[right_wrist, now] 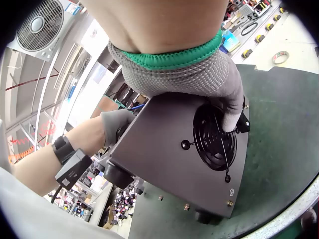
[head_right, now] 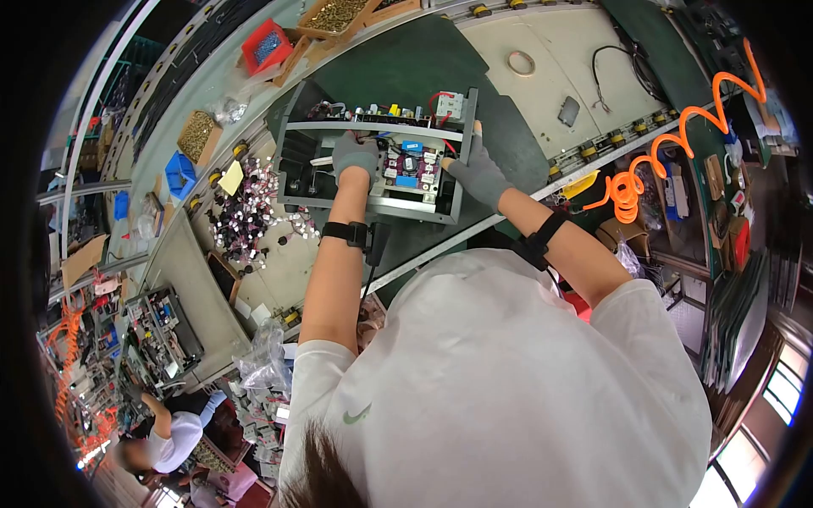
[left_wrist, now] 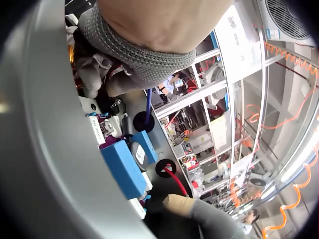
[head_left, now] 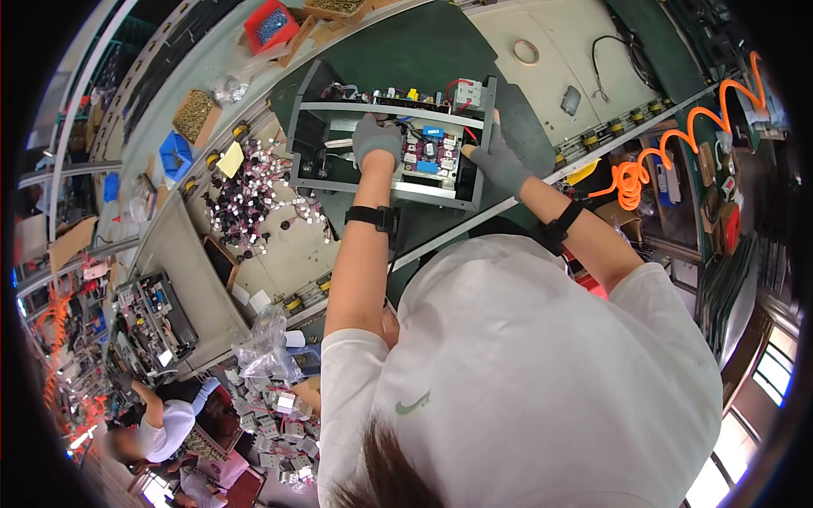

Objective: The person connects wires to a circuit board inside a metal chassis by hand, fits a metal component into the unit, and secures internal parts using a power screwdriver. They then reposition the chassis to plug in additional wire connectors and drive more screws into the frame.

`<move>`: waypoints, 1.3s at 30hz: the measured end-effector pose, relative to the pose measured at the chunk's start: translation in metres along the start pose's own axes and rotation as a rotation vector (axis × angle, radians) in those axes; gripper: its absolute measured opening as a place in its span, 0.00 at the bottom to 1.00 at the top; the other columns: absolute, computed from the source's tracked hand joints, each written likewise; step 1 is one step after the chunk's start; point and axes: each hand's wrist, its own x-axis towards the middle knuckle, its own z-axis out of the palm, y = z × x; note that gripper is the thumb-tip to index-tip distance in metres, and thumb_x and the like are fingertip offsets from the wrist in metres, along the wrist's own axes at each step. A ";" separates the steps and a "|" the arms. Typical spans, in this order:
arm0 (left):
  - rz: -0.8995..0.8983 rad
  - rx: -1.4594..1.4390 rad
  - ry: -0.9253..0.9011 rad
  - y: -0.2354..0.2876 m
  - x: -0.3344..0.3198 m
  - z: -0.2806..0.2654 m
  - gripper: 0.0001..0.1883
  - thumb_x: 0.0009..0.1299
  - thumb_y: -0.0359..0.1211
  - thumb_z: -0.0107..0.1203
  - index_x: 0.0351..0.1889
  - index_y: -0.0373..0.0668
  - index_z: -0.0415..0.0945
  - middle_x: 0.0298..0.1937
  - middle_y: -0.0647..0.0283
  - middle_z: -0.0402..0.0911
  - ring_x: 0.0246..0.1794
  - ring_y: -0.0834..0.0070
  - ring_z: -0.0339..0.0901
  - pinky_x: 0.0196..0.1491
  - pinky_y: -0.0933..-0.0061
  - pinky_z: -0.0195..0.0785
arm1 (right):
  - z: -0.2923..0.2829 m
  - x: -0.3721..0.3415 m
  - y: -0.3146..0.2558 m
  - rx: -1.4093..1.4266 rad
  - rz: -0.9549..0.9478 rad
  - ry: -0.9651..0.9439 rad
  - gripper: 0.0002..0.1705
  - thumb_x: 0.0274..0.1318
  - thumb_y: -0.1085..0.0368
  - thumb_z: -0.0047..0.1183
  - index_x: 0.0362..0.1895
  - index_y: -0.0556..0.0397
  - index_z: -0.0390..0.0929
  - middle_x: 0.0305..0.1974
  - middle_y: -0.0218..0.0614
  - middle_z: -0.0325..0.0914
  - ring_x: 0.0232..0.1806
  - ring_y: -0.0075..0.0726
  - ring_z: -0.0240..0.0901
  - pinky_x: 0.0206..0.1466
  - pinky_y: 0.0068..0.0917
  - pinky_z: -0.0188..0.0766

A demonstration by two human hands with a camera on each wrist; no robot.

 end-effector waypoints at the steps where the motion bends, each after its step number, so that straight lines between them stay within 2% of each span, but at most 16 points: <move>1: 0.047 -0.031 -0.018 -0.012 0.006 0.007 0.17 0.58 0.36 0.55 0.44 0.38 0.75 0.42 0.50 0.79 0.43 0.53 0.76 0.46 0.64 0.69 | 0.003 0.003 0.006 0.056 -0.035 0.011 0.57 0.49 0.44 0.51 0.70 0.48 0.24 0.62 0.54 0.55 0.63 0.55 0.56 0.63 0.39 0.56; 5: -0.178 -0.608 -0.290 -0.022 0.006 -0.012 0.18 0.60 0.31 0.54 0.49 0.36 0.73 0.38 0.57 0.81 0.35 0.69 0.79 0.40 0.73 0.70 | -0.007 -0.011 0.008 0.232 -0.132 -0.073 0.57 0.50 0.42 0.52 0.71 0.47 0.28 0.63 0.51 0.56 0.64 0.47 0.57 0.62 0.35 0.56; 7: -0.152 -0.645 -0.309 -0.033 0.000 -0.030 0.17 0.61 0.27 0.52 0.50 0.36 0.73 0.37 0.59 0.81 0.35 0.75 0.77 0.40 0.77 0.69 | -0.023 -0.042 0.006 0.349 -0.035 -0.189 0.47 0.55 0.45 0.50 0.70 0.48 0.39 0.62 0.47 0.58 0.61 0.37 0.58 0.58 0.31 0.59; 9: 0.168 -0.383 -0.053 -0.052 -0.006 -0.043 0.17 0.63 0.26 0.49 0.51 0.36 0.73 0.38 0.59 0.81 0.38 0.75 0.77 0.43 0.79 0.68 | -0.038 -0.064 0.033 0.312 -0.032 -0.203 0.40 0.56 0.47 0.49 0.68 0.50 0.51 0.57 0.43 0.63 0.51 0.32 0.63 0.52 0.28 0.62; 12: 0.150 -0.676 0.134 -0.068 -0.042 -0.074 0.17 0.63 0.27 0.50 0.51 0.33 0.71 0.43 0.60 0.79 0.41 0.76 0.76 0.44 0.79 0.67 | -0.058 -0.078 0.164 0.371 0.223 -0.376 0.33 0.56 0.48 0.50 0.61 0.53 0.63 0.47 0.39 0.72 0.40 0.29 0.66 0.48 0.24 0.64; 14: 0.067 -0.756 0.194 -0.082 -0.069 -0.093 0.17 0.63 0.26 0.50 0.51 0.32 0.70 0.43 0.60 0.79 0.39 0.78 0.75 0.41 0.80 0.67 | -0.064 -0.100 0.207 0.022 0.528 -0.287 0.32 0.53 0.50 0.52 0.58 0.54 0.67 0.46 0.44 0.75 0.49 0.39 0.70 0.53 0.26 0.64; 17: -0.051 -0.815 0.261 -0.111 -0.105 -0.102 0.17 0.64 0.26 0.49 0.52 0.31 0.69 0.41 0.60 0.79 0.35 0.80 0.74 0.37 0.83 0.65 | -0.063 -0.123 0.215 -0.242 0.573 -0.015 0.37 0.48 0.53 0.57 0.62 0.53 0.62 0.53 0.49 0.70 0.61 0.47 0.62 0.59 0.32 0.61; 19: -0.106 -0.818 0.329 -0.134 -0.121 -0.095 0.18 0.64 0.27 0.49 0.52 0.32 0.69 0.41 0.60 0.79 0.33 0.80 0.74 0.34 0.84 0.65 | -0.054 -0.113 0.227 -0.403 0.673 0.447 0.47 0.43 0.55 0.61 0.67 0.49 0.52 0.59 0.49 0.64 0.64 0.51 0.56 0.62 0.38 0.58; 21: -0.276 -0.884 0.287 -0.150 -0.131 -0.093 0.17 0.65 0.27 0.48 0.52 0.32 0.70 0.40 0.60 0.79 0.31 0.82 0.73 0.31 0.85 0.64 | -0.045 -0.086 0.260 -0.294 0.629 0.515 0.54 0.39 0.59 0.64 0.69 0.48 0.45 0.62 0.46 0.60 0.66 0.46 0.53 0.62 0.36 0.56; 23: -0.313 -0.882 0.316 -0.155 -0.138 -0.093 0.17 0.65 0.26 0.48 0.52 0.33 0.70 0.40 0.61 0.79 0.32 0.81 0.74 0.32 0.85 0.65 | -0.038 -0.063 0.254 0.310 0.373 0.429 0.49 0.40 0.65 0.64 0.66 0.48 0.50 0.58 0.42 0.65 0.61 0.40 0.60 0.60 0.31 0.59; 24: -0.346 -0.893 0.304 -0.158 -0.140 -0.092 0.17 0.65 0.25 0.47 0.53 0.35 0.69 0.41 0.60 0.79 0.31 0.81 0.74 0.31 0.84 0.65 | -0.031 -0.057 0.252 0.545 0.419 0.594 0.37 0.41 0.71 0.63 0.59 0.51 0.62 0.50 0.37 0.72 0.51 0.33 0.69 0.54 0.27 0.63; 27: -0.388 -0.917 0.297 -0.155 -0.148 -0.095 0.18 0.65 0.25 0.48 0.54 0.38 0.70 0.43 0.60 0.79 0.32 0.81 0.74 0.32 0.84 0.66 | -0.027 -0.017 0.344 0.515 0.401 0.640 0.23 0.42 0.72 0.62 0.47 0.53 0.72 0.42 0.33 0.77 0.41 0.31 0.74 0.49 0.26 0.67; 29: -0.381 -0.937 0.288 -0.171 -0.151 -0.089 0.18 0.65 0.25 0.47 0.54 0.37 0.70 0.43 0.60 0.79 0.32 0.81 0.74 0.33 0.84 0.66 | -0.041 -0.014 0.339 0.444 0.324 0.556 0.17 0.41 0.70 0.65 0.39 0.55 0.76 0.39 0.33 0.78 0.38 0.30 0.74 0.46 0.27 0.69; 32: -0.448 -0.995 0.308 -0.181 -0.159 -0.081 0.18 0.64 0.25 0.47 0.53 0.37 0.70 0.42 0.60 0.79 0.29 0.80 0.75 0.29 0.83 0.66 | -0.051 -0.015 0.376 0.322 0.158 0.532 0.21 0.39 0.64 0.68 0.39 0.58 0.75 0.39 0.33 0.78 0.37 0.27 0.72 0.46 0.26 0.68; 35: -0.498 -0.940 0.369 -0.192 -0.173 -0.074 0.17 0.63 0.25 0.49 0.52 0.37 0.71 0.40 0.61 0.80 0.29 0.79 0.76 0.27 0.84 0.65 | -0.084 -0.037 0.325 0.035 0.207 0.534 0.25 0.40 0.59 0.68 0.40 0.62 0.74 0.38 0.35 0.78 0.38 0.26 0.72 0.46 0.25 0.68; 39: -0.508 -0.987 0.478 -0.238 -0.196 -0.047 0.17 0.63 0.26 0.49 0.52 0.37 0.71 0.40 0.61 0.80 0.29 0.80 0.76 0.26 0.85 0.65 | -0.139 -0.069 0.212 0.324 -0.300 0.385 0.24 0.48 0.70 0.60 0.51 0.60 0.67 0.46 0.38 0.71 0.42 0.32 0.71 0.50 0.27 0.68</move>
